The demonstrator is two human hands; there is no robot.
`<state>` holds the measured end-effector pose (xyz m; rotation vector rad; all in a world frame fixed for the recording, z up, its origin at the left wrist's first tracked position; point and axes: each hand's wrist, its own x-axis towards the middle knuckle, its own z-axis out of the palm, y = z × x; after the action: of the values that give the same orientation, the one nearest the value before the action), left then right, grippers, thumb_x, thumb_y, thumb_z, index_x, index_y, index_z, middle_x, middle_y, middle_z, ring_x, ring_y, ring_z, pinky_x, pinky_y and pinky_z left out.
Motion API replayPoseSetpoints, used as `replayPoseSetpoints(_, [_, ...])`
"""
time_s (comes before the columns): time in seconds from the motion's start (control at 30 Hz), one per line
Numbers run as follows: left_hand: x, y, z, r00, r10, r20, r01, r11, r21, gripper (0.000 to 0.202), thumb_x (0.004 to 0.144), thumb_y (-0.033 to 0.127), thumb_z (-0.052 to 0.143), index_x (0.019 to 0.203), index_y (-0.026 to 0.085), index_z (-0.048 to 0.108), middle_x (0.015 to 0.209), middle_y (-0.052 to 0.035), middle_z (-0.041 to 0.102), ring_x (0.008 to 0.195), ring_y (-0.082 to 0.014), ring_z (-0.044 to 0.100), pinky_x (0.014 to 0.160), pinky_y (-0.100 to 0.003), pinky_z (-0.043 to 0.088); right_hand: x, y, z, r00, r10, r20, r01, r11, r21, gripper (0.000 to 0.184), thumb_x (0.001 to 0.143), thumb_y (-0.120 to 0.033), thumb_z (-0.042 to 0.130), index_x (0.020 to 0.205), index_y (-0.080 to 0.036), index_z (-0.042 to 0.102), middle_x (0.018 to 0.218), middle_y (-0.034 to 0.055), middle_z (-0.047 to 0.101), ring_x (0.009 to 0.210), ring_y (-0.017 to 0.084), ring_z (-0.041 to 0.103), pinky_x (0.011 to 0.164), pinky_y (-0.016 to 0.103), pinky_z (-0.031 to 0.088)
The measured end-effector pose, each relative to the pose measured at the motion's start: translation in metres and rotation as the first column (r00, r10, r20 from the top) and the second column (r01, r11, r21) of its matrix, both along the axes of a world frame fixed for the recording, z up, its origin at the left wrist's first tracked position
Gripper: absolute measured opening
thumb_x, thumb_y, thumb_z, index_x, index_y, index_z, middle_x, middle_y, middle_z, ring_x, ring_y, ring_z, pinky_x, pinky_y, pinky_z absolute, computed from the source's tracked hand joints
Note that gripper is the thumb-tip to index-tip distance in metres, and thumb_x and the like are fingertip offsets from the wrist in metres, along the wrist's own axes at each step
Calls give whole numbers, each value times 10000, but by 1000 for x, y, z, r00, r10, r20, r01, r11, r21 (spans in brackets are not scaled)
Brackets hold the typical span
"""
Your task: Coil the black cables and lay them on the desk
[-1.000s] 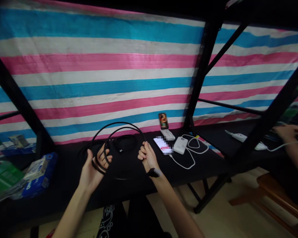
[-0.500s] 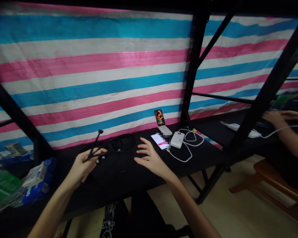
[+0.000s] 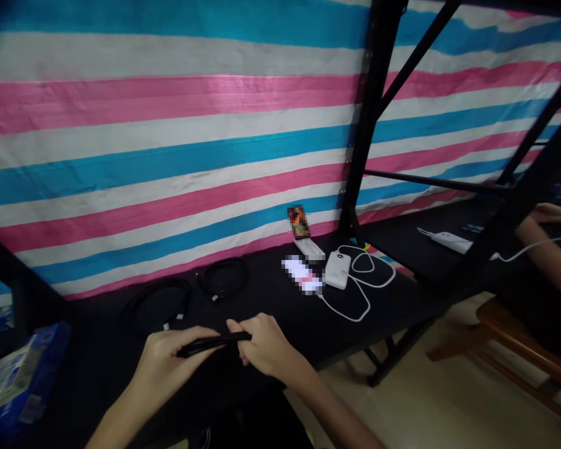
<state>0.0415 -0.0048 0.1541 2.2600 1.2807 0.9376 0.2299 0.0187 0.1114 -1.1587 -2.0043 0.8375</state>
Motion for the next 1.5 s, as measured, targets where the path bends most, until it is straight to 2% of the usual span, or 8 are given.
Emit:
replayPoseSetpoints(0.1, [-11,22,-6,972,126,199,-113,991,-76,112,714,286,651,796,264,724,708,14,712,621,-152,647,581,-212,470,2,21,-12,945,-127,-301,72,980,-186,583,882,-491,403,392,-186,486,318,-15,447,300,87,430,391,213,362])
replayPoseSetpoints(0.23, [-16,58,-20,798,375,472,-318,927,-198,214,735,377,628,784,176,682,419,53,496,390,-82,427,412,-195,330,-2,58,-10,623,-254,-740,31,953,-300,533,778,-534,552,391,-214,373,282,-73,313,248,81,351,323,215,361])
replayPoseSetpoints(0.43, [6,97,-34,463,466,754,-296,883,-364,263,778,423,582,798,161,592,383,98,354,362,-68,424,403,-174,316,-38,111,-9,265,-348,-899,-192,895,-403,536,724,-530,634,443,-207,312,335,-100,252,290,44,221,271,166,232])
replayPoseSetpoints(0.6, [6,116,-56,326,481,814,-181,877,-446,309,764,474,589,781,169,540,360,118,321,252,-70,365,305,-179,259,-52,139,-33,210,-487,-848,-356,770,-530,516,706,-429,677,474,-198,278,353,-116,225,323,29,155,297,153,190])
replayPoseSetpoints(0.73, [-6,124,-82,84,561,824,-119,826,-551,327,746,485,612,785,172,528,361,132,273,247,-34,285,300,-157,207,-54,145,-44,183,-550,-815,-434,699,-569,386,649,-312,710,522,-189,366,381,-125,256,339,20,212,324,138,236])
replayPoseSetpoints(0.87, [-8,128,-98,-78,571,817,-60,816,-575,319,719,466,651,780,184,515,362,134,267,262,-30,270,318,-153,215,-60,143,-53,305,-536,-787,-335,713,-616,275,617,-347,714,720,-177,524,438,-107,407,408,48,406,453,176,428])
replayPoseSetpoints(1.13, [-16,131,-115,-107,524,845,-78,843,-532,376,688,517,653,718,196,458,370,132,255,285,-35,253,324,-162,212,-70,136,-90,681,-295,-670,-179,821,-542,541,628,-516,661,995,-185,440,563,-26,624,487,173,636,415,234,461])
replayPoseSetpoints(1.5, [-37,146,-113,179,591,787,-79,805,-587,391,557,469,742,688,131,596,449,48,462,510,-105,517,455,-184,366,-67,141,-80,618,-362,-698,-10,884,-468,643,746,-564,515,1242,-175,387,442,-128,376,375,155,600,238,127,172])
